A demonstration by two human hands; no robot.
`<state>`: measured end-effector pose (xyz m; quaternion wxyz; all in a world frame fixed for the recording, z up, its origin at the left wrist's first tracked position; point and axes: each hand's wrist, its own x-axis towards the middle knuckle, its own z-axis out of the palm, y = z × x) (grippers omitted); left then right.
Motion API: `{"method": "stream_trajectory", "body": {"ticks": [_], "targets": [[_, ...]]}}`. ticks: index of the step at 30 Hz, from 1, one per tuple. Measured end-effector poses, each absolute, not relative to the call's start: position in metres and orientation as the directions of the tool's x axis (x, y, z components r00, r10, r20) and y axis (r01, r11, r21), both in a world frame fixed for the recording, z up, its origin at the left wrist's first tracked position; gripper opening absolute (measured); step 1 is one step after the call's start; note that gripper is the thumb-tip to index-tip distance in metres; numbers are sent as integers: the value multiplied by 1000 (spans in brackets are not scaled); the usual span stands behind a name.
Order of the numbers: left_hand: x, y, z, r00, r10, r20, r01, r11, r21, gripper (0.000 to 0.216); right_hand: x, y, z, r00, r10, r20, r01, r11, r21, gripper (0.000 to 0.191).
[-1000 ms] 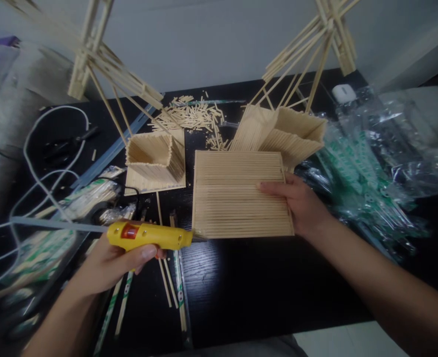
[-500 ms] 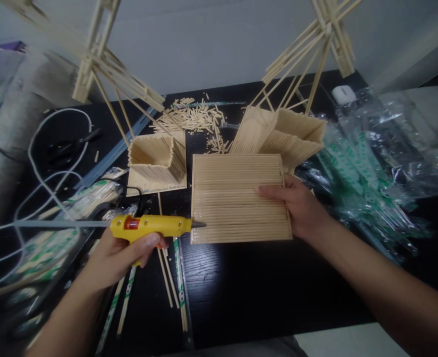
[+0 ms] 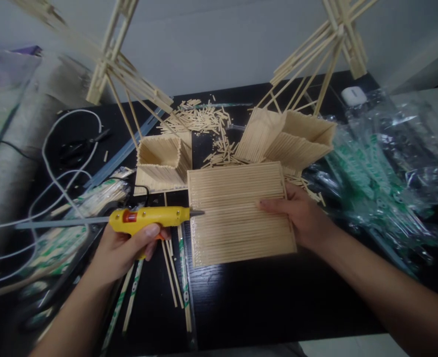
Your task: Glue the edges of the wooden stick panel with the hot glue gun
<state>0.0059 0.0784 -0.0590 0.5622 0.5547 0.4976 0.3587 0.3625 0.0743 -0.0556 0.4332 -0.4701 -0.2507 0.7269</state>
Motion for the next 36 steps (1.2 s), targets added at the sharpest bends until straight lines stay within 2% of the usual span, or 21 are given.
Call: {"method": "stream_trajectory", "body": {"ticks": [13, 25, 29, 33, 36], "targets": [[10, 76, -61, 118, 991, -70, 98, 58, 994, 31, 360, 70, -50, -218, 868, -446, -327, -496, -805, 26], [17, 81, -52, 8, 1000, 7, -10, -6, 1000, 41, 361, 68, -49, -262, 864, -430, -273, -494, -825, 30], [11, 76, -54, 86, 996, 6, -3, -6, 1000, 31, 362, 71, -52, -196, 873, -447, -281, -487, -827, 29], [1, 71, -59, 265, 959, -100, 212, 43, 976, 30, 364, 74, -55, -142, 879, -455, -346, -475, -809, 26], [-1, 72, -61, 318, 942, -112, 273, 22, 962, 37, 364, 76, -55, -127, 883, -452, -355, -466, -811, 27]]}}
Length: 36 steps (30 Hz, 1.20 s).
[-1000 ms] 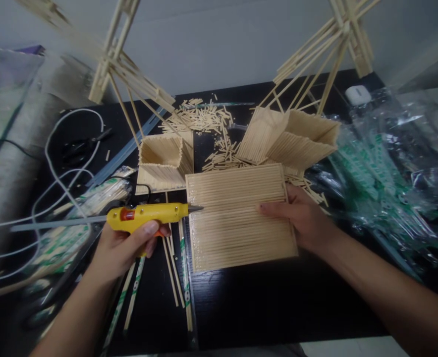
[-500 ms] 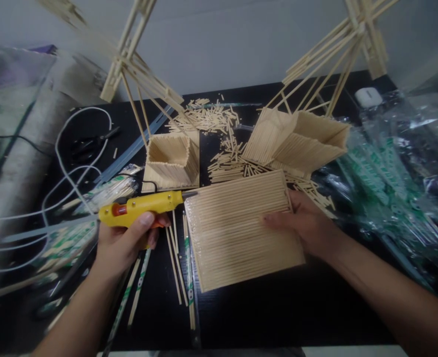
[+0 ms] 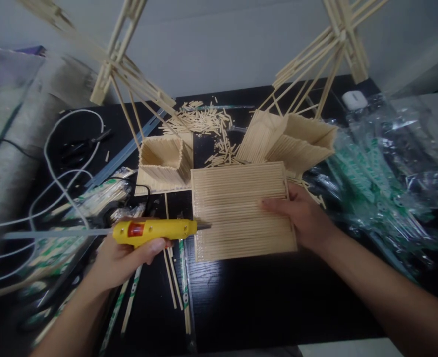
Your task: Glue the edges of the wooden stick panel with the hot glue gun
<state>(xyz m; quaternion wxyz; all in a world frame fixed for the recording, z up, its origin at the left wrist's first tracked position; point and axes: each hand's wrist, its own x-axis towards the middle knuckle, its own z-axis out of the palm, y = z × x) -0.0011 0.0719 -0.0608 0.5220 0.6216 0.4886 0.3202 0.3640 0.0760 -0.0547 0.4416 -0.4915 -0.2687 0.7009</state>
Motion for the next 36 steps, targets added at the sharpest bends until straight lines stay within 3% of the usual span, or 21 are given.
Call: {"method": "stream_trajectory", "body": {"ticks": [5, 11, 19, 26, 36], "targets": [[2, 75, -58, 339, 936, -93, 306, -17, 952, 39, 364, 76, -54, -93, 885, -457, -332, -460, -823, 33], [1, 72, -61, 278, 955, -104, 354, -1, 935, 28, 366, 74, -55, -124, 888, -442, -320, -457, -830, 25], [6, 71, -63, 152, 985, -78, 267, 35, 963, 26, 364, 73, -53, -135, 885, -446, -291, -465, -836, 31], [-4, 69, -65, 221, 967, -127, 334, 47, 941, 21, 363, 75, -54, -100, 886, -453, -307, -461, -833, 30], [-14, 72, -70, 293, 939, -179, 401, 49, 915, 29, 363, 76, -50, -96, 880, -465, -328, -469, -820, 27]]}}
